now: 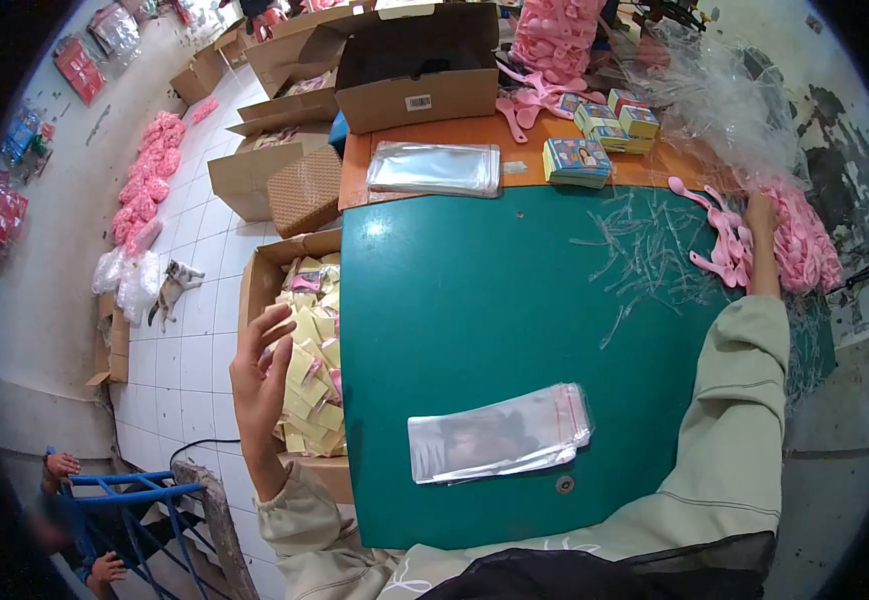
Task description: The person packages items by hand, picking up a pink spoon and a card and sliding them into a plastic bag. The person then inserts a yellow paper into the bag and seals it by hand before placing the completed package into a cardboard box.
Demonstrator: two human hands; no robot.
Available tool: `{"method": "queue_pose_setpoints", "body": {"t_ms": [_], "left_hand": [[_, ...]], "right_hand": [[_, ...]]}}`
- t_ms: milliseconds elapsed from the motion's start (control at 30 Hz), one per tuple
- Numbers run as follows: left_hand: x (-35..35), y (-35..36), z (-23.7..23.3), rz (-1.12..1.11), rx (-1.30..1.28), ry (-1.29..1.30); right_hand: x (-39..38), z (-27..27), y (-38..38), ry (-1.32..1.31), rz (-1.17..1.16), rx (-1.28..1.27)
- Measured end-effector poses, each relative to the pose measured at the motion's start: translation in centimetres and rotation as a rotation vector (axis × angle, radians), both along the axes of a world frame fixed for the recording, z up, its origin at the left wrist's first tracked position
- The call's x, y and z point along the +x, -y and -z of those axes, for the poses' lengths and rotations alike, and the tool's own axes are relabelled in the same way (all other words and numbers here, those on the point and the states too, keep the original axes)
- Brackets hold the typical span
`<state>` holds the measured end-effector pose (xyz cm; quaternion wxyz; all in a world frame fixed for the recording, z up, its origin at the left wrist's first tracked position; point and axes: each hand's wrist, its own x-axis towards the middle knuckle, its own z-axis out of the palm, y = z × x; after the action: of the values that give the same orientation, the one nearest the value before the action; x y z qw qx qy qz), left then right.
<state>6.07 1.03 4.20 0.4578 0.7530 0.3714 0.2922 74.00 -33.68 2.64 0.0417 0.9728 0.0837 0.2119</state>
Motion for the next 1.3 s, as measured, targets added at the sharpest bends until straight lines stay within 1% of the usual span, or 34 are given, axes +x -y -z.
{"method": "queue_pose_setpoints", "body": {"t_ms": [67,167,233,367,433,533,633,733,767,833,867,933,1000,1067,1133,1233,1300], "left_hand": [[-0.4,0.3,0.2,-0.011,0.002,-0.023],[-0.9,0.0,2.0,-0.041,-0.041,-0.034],[-1.0,-0.2,2.2,-0.048,-0.044,-0.028],[-1.8,0.1,2.1,-0.088,-0.046,-0.03],[-2.0,0.0,2.2,-0.1,-0.047,-0.032],[-2.0,-0.1,2.7,-0.107,-0.064,-0.029],[-1.5,0.2,2.8,-0.099,-0.075,-0.027],[-0.9,0.4,2.3,-0.071,-0.056,-0.03],[-0.8,0.6,2.1,-0.064,-0.047,-0.028],[-0.2,0.7,1.4,-0.033,-0.02,-0.034],[0.3,0.7,0.9,-0.009,-0.005,-0.044],[1.8,1.2,-0.1,0.07,0.01,-0.038],[4.8,2.0,-1.4,0.182,0.013,-0.002],[8.1,3.3,-2.3,0.337,0.137,0.025],[11.2,5.1,-2.8,0.502,0.166,0.093],[13.5,6.2,-1.3,0.77,0.085,0.111],[13.4,6.4,0.1,0.779,-0.05,0.116]], "right_hand": [[-0.2,0.0,-0.4,0.123,-0.206,-0.077],[-0.1,1.2,-2.0,-0.013,-0.338,-0.115],[0.1,2.1,-2.5,-0.099,-0.419,-0.125],[-0.4,3.0,-3.5,-0.288,-0.391,-0.082],[-2.3,1.9,-4.0,-0.336,-0.398,-0.103],[-1.2,3.0,-3.6,-0.232,-0.457,-0.161],[-0.1,4.2,-3.8,-0.144,-0.416,-0.17],[0.0,5.1,-3.8,0.133,-0.541,-0.036],[0.2,4.9,-3.7,-0.089,-0.637,0.146],[-1.4,2.2,-4.7,-0.538,-0.808,0.512],[-3.7,0.6,-5.6,-0.698,-0.893,0.587],[-11.5,-2.3,-7.5,-1.033,-1.05,0.727],[-17.8,-4.0,-9.8,-1.317,-1.22,0.588],[-24.3,-5.1,-11.4,-1.47,-1.255,0.506],[-28.2,-4.9,-12.5,-1.63,-1.335,0.349],[-31.8,-4.9,-13.0,-1.61,-1.369,0.07],[-32.3,-5.0,-12.4,-1.513,-1.441,0.13]]}}
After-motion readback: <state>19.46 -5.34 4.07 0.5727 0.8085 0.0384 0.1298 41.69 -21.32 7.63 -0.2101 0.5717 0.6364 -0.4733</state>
